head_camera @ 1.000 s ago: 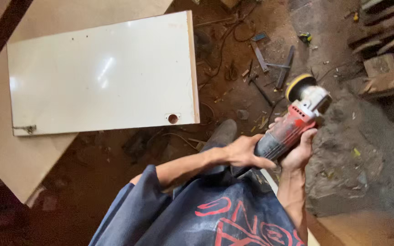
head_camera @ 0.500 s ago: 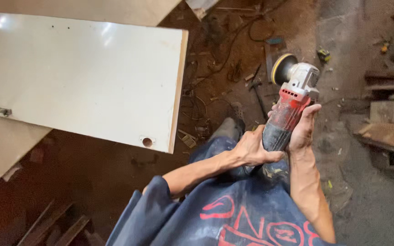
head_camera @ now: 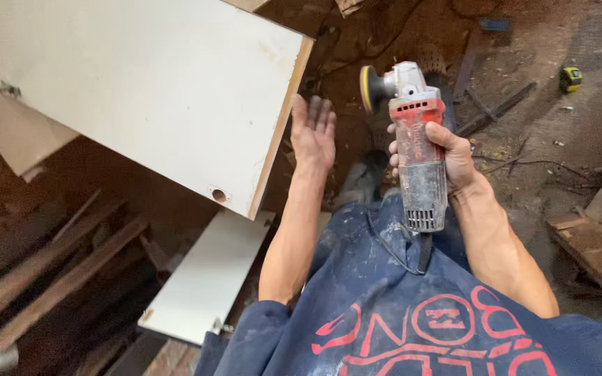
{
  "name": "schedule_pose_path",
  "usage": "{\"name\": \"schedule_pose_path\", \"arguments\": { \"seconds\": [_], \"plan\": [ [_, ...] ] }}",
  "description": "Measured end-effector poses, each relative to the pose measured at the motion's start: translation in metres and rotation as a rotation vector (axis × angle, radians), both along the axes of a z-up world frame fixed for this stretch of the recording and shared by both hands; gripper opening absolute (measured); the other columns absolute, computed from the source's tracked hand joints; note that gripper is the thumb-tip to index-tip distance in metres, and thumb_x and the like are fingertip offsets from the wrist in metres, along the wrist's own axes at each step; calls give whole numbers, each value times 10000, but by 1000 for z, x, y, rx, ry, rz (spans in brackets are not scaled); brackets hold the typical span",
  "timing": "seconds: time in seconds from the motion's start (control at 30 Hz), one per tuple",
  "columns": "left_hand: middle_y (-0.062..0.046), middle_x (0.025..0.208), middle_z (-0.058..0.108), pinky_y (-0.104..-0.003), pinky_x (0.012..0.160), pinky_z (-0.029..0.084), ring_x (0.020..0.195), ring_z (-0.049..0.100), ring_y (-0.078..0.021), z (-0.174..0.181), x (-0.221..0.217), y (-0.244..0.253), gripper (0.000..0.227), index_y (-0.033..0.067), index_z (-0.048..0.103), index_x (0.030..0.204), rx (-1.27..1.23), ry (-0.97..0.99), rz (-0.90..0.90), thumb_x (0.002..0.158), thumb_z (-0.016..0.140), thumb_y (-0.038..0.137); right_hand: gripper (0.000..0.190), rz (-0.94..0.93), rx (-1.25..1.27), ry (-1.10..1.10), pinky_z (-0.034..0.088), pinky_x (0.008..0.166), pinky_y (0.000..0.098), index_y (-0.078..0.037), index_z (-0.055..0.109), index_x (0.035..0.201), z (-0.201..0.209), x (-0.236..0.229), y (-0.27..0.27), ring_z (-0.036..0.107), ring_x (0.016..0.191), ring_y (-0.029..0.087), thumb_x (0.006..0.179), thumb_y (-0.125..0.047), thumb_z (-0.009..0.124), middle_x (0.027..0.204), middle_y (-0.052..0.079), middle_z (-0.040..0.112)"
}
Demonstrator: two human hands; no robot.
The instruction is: The person sands the edges of a white cabinet door using an angle grinder with a sanding disc, then flips the door and continues sanding. They then use a handheld router to trim the edge of the same door, repositioning the board multiple times to access different sides.
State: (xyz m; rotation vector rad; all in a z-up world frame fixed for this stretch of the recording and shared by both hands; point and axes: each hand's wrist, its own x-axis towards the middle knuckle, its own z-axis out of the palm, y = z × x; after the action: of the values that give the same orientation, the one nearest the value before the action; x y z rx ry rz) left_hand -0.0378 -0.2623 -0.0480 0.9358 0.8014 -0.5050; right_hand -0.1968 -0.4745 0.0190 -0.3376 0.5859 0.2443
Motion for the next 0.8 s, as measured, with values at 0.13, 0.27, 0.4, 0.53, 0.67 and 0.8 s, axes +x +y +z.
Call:
{"name": "schedule_pose_path", "arguments": {
  "seconds": [0.13,0.27,0.4,0.53,0.67,0.8],
  "plan": [
    [-51,1238,603,-388,1019,478,1159,595,-223,0,26,-26,620,92,576,1280,-24,33,373,825,788,456,656,143,186,72,620,784,452,24,567,1369,-17,38,-39,732,879,261,919,-434,703,1054,166,707],
    [-51,1169,596,-415,1036,457,1147,583,-229,5,34,-35,575,94,592,1236,18,59,589,786,845,346,646,283,251,130,621,787,444,9,570,1356,-31,73,-75,729,878,260,895,-423,706,1045,159,705],
    [-84,1174,597,-427,1133,449,1166,556,-259,1,32,-35,528,49,600,1217,26,8,721,795,859,235,639,377,272,141,615,786,439,8,566,1360,-38,92,-100,719,874,259,887,-391,727,1046,158,697],
    [-95,1172,614,-422,1140,445,1169,567,-253,2,18,-27,483,36,607,1187,59,-16,772,803,850,199,639,443,250,152,619,767,429,-6,561,1348,-38,98,-113,722,866,253,860,-376,740,1033,150,695],
    [-79,1124,645,-427,1098,464,1118,601,-243,3,6,-15,412,57,630,1123,71,-28,762,789,837,183,633,483,225,134,617,752,417,-3,565,1343,-44,103,-114,723,856,255,854,-363,743,1031,153,698],
    [-77,1110,650,-426,1089,471,1089,599,-246,-2,-4,-7,416,49,642,1132,115,-35,741,800,841,200,626,489,205,125,622,742,417,-8,564,1335,-52,109,-108,728,845,261,841,-349,740,1018,157,703]
  ]
}}
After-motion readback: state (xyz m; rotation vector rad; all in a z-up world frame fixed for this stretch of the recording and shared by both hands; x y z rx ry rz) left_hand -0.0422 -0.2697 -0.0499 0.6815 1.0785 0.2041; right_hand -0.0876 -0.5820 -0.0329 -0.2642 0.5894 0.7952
